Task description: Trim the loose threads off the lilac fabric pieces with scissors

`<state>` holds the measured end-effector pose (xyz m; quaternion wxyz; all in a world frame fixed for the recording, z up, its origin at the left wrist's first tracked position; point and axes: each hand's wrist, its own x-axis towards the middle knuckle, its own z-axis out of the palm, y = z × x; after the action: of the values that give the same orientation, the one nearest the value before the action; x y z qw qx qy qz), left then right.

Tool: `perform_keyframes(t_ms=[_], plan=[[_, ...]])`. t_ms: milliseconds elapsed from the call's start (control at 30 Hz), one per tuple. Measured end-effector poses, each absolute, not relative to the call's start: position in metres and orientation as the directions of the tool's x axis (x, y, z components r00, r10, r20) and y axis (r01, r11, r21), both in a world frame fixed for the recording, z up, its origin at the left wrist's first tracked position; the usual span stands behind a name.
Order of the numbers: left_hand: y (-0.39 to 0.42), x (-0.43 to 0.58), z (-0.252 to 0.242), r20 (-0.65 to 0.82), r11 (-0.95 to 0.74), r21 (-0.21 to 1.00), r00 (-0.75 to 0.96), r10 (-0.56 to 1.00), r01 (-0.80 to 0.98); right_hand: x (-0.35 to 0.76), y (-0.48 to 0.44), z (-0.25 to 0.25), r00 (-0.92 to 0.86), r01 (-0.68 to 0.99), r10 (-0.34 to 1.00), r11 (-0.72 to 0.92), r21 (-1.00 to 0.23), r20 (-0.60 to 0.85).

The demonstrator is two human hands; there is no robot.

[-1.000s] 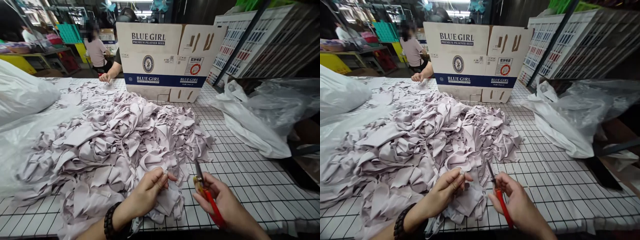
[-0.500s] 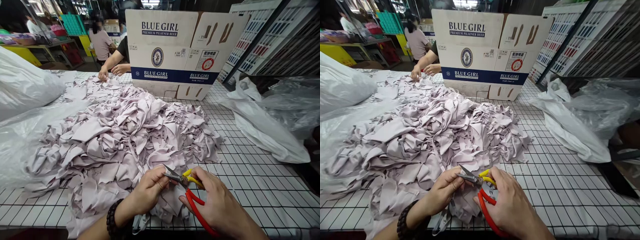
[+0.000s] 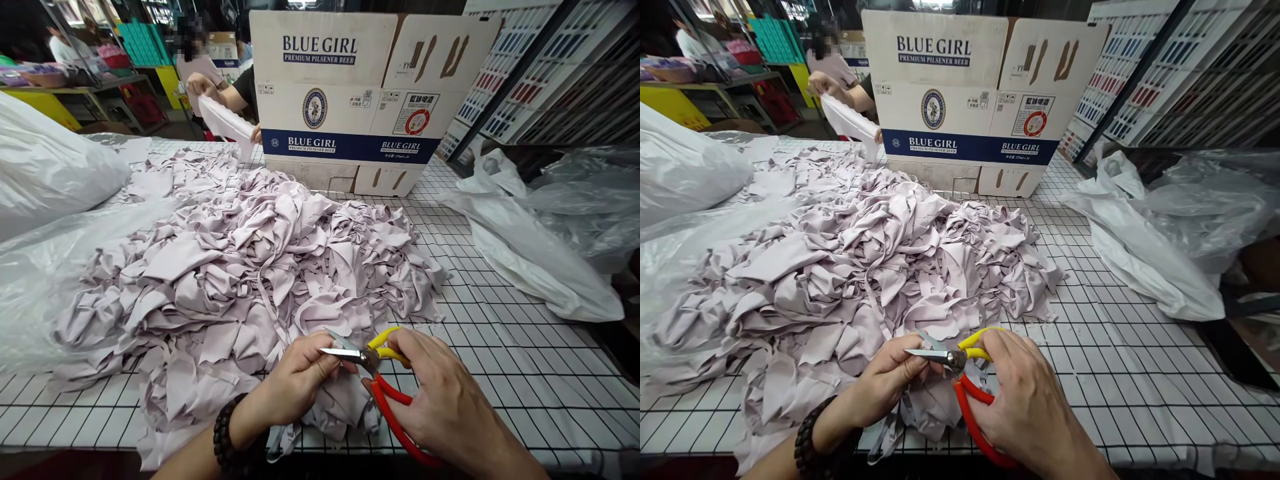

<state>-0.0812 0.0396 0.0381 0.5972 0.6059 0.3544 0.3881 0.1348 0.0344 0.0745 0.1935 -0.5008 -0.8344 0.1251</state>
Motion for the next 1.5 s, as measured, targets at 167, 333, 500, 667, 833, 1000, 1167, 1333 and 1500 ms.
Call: perform_keyframes(t_ms=[167,333,500,667,833,1000,1167,1333,1500], plan=[[0.036,-0.082,0.04,0.022,0.0,0.999,0.462,0.887,-0.047,0.135,0.034,0.078,-0.405,0.803,0.909,0.406,-0.436,0.099],[0.034,-0.084,0.04,0.0,0.023,0.999,0.46,0.888,-0.045,0.133,0.033,0.08,-0.382,0.822,0.924,0.355,-0.445,0.031],[0.033,-0.084,0.041,-0.01,0.037,0.998,0.459,0.888,-0.051,0.132,0.032,0.08,-0.378,0.835,0.926,0.353,-0.423,0.026],[0.033,-0.084,0.043,0.011,0.021,0.998,0.46,0.888,-0.065,0.134,0.03,0.078,-0.392,0.828,0.918,0.384,-0.41,0.068],[0.033,-0.084,0.045,0.013,0.016,0.998,0.457,0.889,-0.059,0.134,0.03,0.077,-0.402,0.816,0.905,0.425,-0.391,0.143],[0.033,-0.083,0.048,-0.016,0.05,0.997,0.46,0.888,-0.062,0.134,0.031,0.075,-0.407,0.809,0.895,0.446,-0.382,0.182],[0.033,-0.084,0.048,-0.067,0.12,0.989,0.471,0.88,-0.084,0.134,0.033,0.075,-0.408,0.801,0.895,0.447,-0.399,0.183],[0.033,-0.085,0.047,-0.069,0.124,0.989,0.489,0.87,-0.081,0.134,0.035,0.075,-0.409,0.8,0.893,0.45,-0.398,0.187],[0.033,-0.085,0.051,-0.09,0.131,0.99,0.495,0.864,-0.048,0.138,0.034,0.064,-0.409,0.773,0.899,0.434,-0.463,0.159]])
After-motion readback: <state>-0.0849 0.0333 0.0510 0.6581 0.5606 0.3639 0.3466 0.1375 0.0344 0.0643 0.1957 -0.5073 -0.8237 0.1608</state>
